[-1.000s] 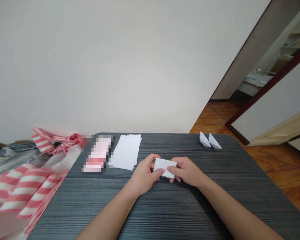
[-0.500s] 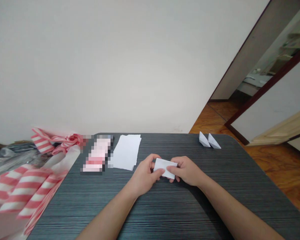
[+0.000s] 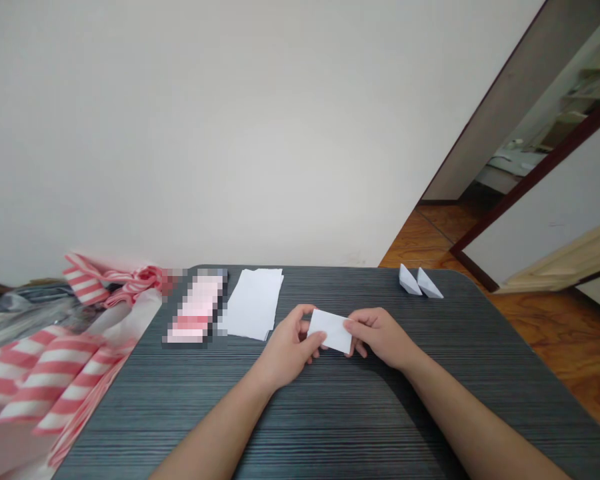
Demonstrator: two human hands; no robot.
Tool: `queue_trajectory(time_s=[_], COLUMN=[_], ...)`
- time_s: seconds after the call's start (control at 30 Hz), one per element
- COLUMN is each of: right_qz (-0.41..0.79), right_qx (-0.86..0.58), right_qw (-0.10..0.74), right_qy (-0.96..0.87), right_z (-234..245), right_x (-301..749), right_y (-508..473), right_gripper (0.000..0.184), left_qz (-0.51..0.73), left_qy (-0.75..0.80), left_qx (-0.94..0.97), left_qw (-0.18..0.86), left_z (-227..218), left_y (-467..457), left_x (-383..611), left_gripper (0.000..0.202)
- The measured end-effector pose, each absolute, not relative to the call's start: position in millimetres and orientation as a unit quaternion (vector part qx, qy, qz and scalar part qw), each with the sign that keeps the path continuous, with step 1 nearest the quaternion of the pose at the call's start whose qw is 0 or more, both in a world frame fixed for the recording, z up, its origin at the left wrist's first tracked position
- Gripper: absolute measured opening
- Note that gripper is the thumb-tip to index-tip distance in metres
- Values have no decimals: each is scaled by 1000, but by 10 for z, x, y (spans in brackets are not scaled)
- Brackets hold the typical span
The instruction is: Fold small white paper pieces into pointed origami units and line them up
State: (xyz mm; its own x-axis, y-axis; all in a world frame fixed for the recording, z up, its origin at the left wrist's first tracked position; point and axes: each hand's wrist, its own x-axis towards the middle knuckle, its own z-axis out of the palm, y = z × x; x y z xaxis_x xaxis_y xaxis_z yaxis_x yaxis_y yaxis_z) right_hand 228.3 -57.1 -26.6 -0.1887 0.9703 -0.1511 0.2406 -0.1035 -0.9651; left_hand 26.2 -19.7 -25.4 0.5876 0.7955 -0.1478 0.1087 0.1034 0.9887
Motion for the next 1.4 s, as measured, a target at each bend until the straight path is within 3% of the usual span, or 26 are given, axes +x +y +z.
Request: queue_trajectory(time_s=[0.27,0.43,0.57,0.73,0.93,1.17,1.4], right_qz=[509,384,286,267,307,450,471], right_qx=[-529,-507,-458,-477,-565,-541,-514], right_qw=[369,400,377,393,356,321,323], right_qy=[-570,-660,-753,-739,-678,-633,-640], right_z=[-324,-291,-252,-264,-244,-301,-297], right_x=[2283,2328,2318,2319,2340,2296,2264], right_y=[-565,-578,-556,-554,-607,-607,-603], right_gripper=[30,31,26,22,23,28,27], left_qz=[292,301,292,272,293,239,215], left_qy=[363,360,352,335,317,339,345], left_qx=[590,577,583,610,649,674,680], left_qw=[660,669,672,664,626,612,610], left_z=[-241,-224,-236,-225,-184,-197,-203], left_y=[-194,-184,-177,-184,-180,-179,-171], left_x=[253,241,236,234,231,239,231], left_gripper=[50,60,57,38,30,27,24])
